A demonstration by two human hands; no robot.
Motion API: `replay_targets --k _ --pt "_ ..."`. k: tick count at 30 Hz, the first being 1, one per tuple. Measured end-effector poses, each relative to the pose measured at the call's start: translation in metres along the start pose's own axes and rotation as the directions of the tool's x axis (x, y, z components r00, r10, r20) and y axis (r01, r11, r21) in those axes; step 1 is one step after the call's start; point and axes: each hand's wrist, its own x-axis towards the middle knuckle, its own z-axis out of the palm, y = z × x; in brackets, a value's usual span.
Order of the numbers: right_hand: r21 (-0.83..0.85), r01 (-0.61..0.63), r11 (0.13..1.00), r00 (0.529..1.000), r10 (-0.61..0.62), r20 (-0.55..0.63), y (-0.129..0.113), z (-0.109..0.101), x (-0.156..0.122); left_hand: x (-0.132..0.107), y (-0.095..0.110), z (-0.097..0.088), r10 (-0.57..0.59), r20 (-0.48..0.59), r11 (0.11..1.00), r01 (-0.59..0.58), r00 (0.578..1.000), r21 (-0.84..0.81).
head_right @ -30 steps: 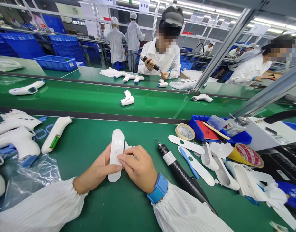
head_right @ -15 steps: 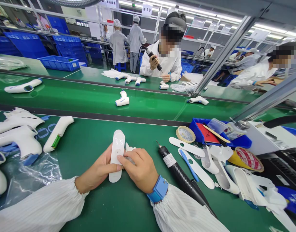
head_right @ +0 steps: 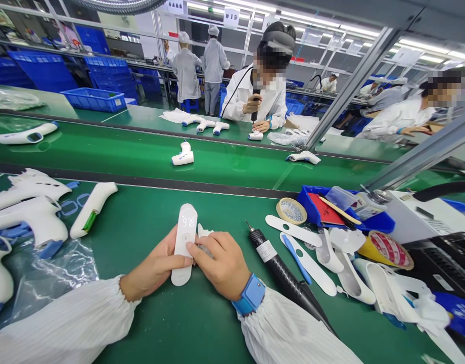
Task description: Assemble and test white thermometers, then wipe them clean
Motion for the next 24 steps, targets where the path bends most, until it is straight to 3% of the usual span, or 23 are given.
replay_targets --k 24 --pt "-0.02 -0.024 1.0 0.999 0.025 0.029 -0.0018 -0.0001 0.0005 0.0012 -0.0001 0.0 -0.025 -0.019 1.0 0.025 1.0 0.003"
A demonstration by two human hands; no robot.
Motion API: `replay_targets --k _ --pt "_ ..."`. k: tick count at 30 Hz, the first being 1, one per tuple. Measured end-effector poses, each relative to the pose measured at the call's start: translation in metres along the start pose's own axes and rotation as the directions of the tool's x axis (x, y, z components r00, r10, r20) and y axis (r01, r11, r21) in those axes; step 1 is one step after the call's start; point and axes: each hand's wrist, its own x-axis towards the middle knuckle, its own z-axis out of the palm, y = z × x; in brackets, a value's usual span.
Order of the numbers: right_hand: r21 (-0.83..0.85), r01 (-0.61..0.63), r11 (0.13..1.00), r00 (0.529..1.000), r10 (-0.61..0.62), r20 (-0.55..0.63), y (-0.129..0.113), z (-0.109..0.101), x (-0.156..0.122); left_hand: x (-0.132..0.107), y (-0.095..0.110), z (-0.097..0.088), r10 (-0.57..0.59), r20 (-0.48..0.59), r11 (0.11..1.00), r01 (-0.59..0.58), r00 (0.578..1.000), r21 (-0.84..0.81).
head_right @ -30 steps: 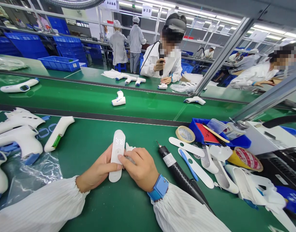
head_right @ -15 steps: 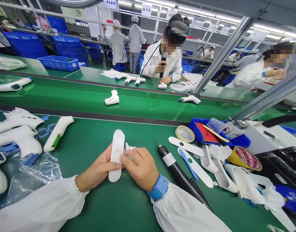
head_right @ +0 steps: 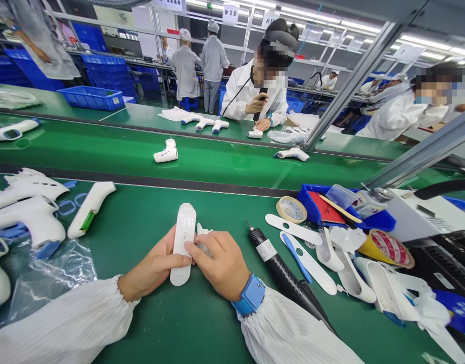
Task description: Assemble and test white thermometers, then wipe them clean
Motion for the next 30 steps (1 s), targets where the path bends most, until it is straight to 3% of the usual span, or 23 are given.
replay_targets --k 23,30 --pt "0.028 -0.023 0.999 1.0 0.024 -0.018 -0.0002 0.0016 -0.0002 -0.0001 -0.0009 -0.0021 -0.005 0.015 1.0 0.005 1.0 -0.004" --pt "0.228 -0.246 0.942 0.962 0.266 -0.063 0.0045 0.0042 -0.0018 0.0006 0.0023 0.0009 -0.086 -0.035 0.993 0.083 0.996 -0.088"
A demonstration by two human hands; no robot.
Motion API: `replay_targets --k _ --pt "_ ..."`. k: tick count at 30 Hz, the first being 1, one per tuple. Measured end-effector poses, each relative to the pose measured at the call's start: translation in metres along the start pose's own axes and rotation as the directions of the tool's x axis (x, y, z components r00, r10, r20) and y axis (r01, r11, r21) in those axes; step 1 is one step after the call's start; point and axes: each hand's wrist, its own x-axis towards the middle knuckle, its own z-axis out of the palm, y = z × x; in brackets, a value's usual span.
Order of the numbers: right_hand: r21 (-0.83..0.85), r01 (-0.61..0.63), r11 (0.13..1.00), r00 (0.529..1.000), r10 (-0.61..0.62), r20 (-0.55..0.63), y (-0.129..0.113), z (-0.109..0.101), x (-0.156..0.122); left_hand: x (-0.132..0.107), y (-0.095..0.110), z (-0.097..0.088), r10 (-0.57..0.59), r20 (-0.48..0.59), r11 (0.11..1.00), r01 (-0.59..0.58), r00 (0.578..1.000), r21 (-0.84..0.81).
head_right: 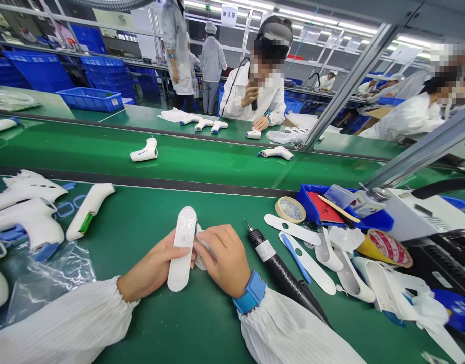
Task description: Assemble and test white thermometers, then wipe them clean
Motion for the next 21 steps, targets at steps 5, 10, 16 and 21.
replay_targets --k 5,10,16,21 --pt "0.033 -0.273 0.962 0.962 0.272 0.028 0.008 0.002 -0.002 0.001 0.001 0.003 -0.058 -0.057 0.997 0.055 0.997 -0.047" --pt "0.038 -0.338 0.94 0.919 0.322 0.228 0.01 0.005 -0.002 -0.004 -0.002 0.004 -0.104 0.086 0.994 0.105 0.991 -0.014" --pt "0.025 -0.338 0.941 0.88 0.307 0.363 0.014 0.007 -0.003 -0.01 -0.011 0.004 -0.246 0.373 0.966 0.257 0.895 0.021" --pt "0.044 -0.364 0.93 0.889 0.333 0.315 0.016 0.009 -0.004 -0.013 -0.013 0.003 -0.348 0.482 0.935 0.336 0.804 0.115"
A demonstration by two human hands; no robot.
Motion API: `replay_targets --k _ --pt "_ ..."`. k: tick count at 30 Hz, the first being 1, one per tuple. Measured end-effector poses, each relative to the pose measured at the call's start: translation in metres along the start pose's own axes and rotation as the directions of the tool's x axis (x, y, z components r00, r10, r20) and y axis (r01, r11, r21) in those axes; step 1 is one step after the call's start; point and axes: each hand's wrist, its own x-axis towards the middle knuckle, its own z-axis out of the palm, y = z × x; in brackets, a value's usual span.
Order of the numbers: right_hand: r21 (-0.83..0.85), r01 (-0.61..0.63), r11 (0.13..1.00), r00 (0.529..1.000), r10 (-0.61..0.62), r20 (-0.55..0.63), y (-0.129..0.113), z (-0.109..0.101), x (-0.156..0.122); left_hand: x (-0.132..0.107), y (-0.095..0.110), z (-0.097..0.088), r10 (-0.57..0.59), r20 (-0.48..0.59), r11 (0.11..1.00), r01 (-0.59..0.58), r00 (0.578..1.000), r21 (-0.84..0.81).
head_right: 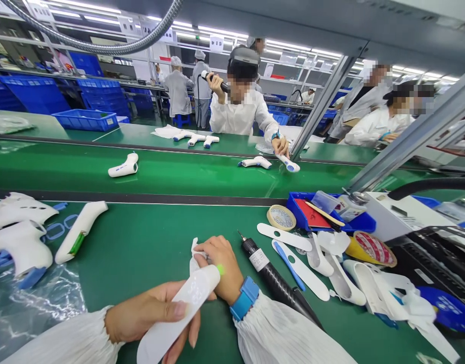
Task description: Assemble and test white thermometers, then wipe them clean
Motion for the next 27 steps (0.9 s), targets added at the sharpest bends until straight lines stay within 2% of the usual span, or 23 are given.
replay_targets --k 5,15,20,24,27 --pt "0.029 -0.002 1.0 1.0 0.002 -0.008 -0.0024 -0.0005 -0.001 -0.0012 0.0017 -0.0006 -0.029 0.01 0.997 0.028 1.0 0.065" --pt "0.038 0.01 0.999 0.999 -0.009 -0.047 -0.0015 0.0002 -0.001 -0.0035 0.0059 -0.0002 -0.068 -0.069 0.989 0.076 0.995 0.129" --pt "0.043 0.015 0.999 0.998 -0.012 -0.068 -0.0041 -0.0014 -0.0008 -0.0029 0.0051 -0.001 -0.047 -0.107 0.989 0.061 0.993 0.136" --pt "0.053 0.028 0.998 0.997 -0.024 -0.072 -0.004 -0.0028 -0.0011 -0.0007 0.0032 -0.0024 0.026 -0.146 0.996 -0.013 0.989 0.088" --pt "0.046 0.036 0.998 0.996 -0.032 -0.088 -0.0033 -0.0036 -0.0014 0.001 0.004 -0.003 0.148 -0.218 0.989 -0.146 0.965 0.027"
